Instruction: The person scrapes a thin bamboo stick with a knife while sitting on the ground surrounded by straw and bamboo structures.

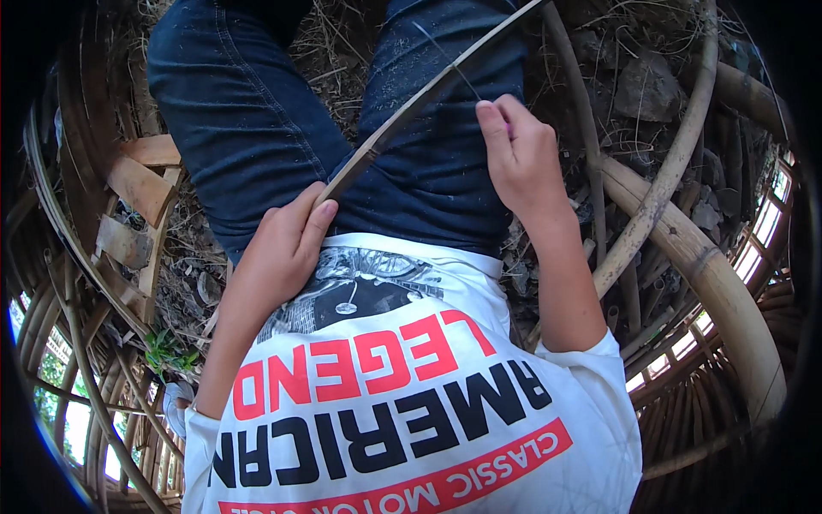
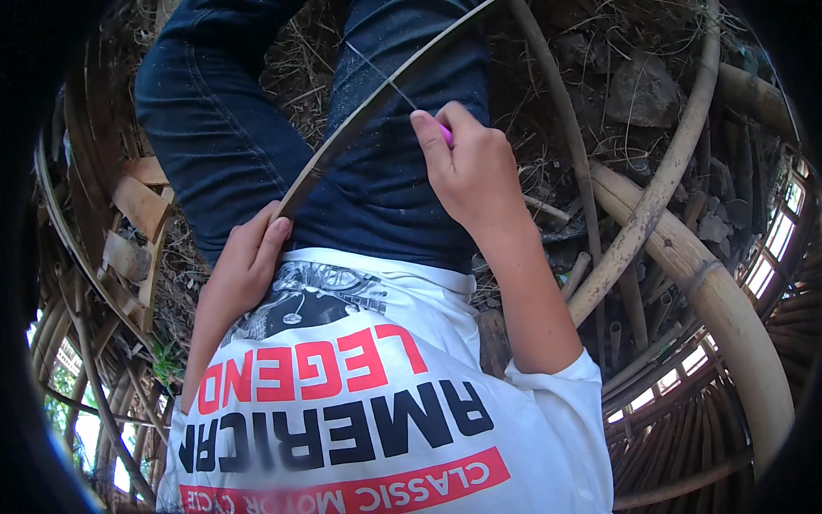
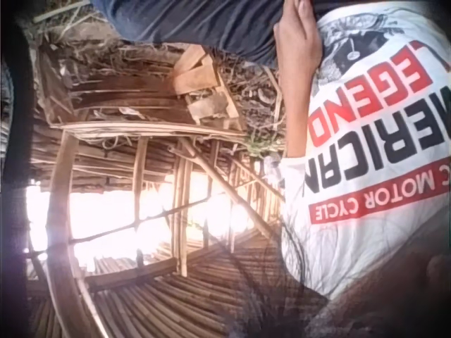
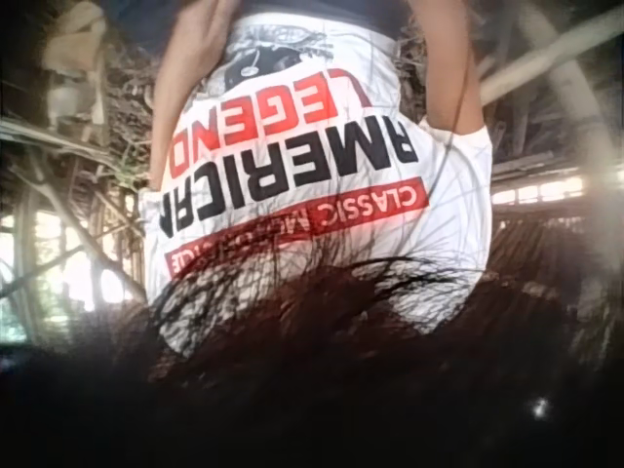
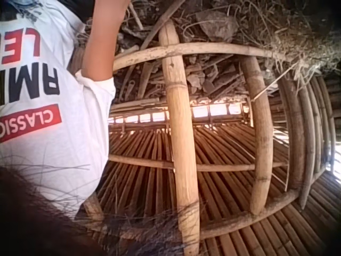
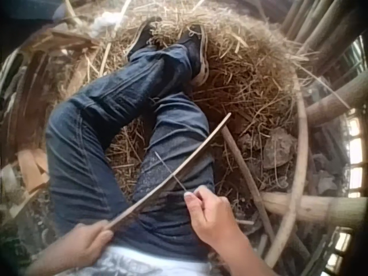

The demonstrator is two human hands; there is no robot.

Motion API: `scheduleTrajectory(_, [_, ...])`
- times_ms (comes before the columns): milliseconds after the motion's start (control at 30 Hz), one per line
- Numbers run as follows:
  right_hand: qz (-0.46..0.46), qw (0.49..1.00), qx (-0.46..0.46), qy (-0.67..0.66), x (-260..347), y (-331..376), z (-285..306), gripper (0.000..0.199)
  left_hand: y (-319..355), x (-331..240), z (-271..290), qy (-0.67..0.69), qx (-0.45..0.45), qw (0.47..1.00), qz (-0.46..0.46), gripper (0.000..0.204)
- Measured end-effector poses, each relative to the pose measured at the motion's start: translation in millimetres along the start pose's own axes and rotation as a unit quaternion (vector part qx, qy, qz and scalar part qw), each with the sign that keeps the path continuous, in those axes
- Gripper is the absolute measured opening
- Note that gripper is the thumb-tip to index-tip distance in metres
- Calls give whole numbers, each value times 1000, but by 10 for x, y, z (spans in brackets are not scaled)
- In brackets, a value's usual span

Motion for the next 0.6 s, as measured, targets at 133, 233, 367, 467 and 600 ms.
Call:
scheduleTrajectory(133, [-18,991,-49,-120,23,69,40,35,47,-59,-23,-40,-21,999,-7,25])
scheduleTrajectory(233, [-11,989,-42,-143,26,75,67,32,66,-71,-37,-57,-41,997,-34,21])
scheduleTrajectory(367, [24,992,-40,-118,66,-8,79,37,93,-99,-45,-87,-58,994,-16,19])
scheduleTrajectory(467, [30,998,6,56,124,-38,19,44,107,-120,-64,-109,-77,991,-15,18])
scheduleTrajectory(600, [16,995,31,95,113,-37,11,50,131,-145,-81,-145,-99,984,-6,17])
Point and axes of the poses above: each hand's wrist, its own y-axis away from the middle knuckle, its own z-axis out of the back of the hand, x = y × z, the point moved 3 cm from there along -y, towards the middle knuckle, and after that the axes turned 13 degrees about z, right-handed, at the moved point
